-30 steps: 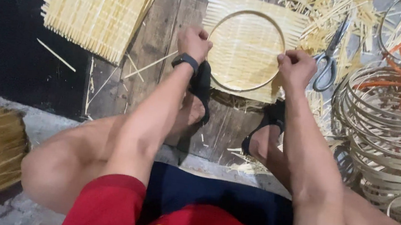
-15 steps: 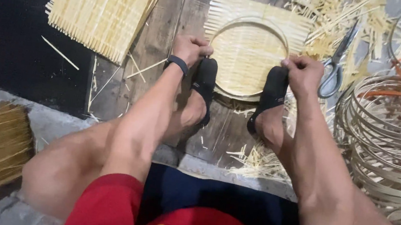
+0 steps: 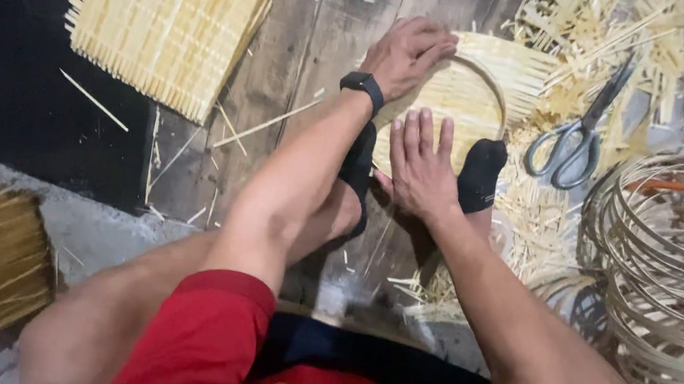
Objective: Weaving bamboo strips into a square lattice and then assembling it into a circular bamboo frame to create a basket base.
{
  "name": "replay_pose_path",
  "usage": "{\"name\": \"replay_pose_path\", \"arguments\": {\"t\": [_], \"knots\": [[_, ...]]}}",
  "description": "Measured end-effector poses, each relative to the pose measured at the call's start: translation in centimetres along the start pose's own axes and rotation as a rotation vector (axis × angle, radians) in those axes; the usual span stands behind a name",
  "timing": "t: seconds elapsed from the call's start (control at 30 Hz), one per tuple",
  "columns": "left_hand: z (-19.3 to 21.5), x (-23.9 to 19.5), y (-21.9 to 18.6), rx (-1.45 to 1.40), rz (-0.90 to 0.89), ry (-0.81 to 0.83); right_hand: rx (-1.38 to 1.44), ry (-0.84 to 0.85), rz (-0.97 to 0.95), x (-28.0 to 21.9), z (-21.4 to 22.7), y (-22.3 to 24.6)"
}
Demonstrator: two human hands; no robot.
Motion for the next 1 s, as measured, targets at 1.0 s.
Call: {"name": "replay_pose_path", "arguments": {"t": [1.0], "knots": [[-1.7,-0.4,3.5,-0.234,0.128,-0.02,0.64,-0.335,-0.7,0.0,-2.4,-22.8]]}}
Point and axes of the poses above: each hand's wrist, its own x-axis towards the middle knuckle, its own z-axis out of the back of the hand, y = z × x, the point moved 5 cm from there along x, towards the middle knuckle, and after that the axes turned 11 degrees about -y, right-handed, at the moved point
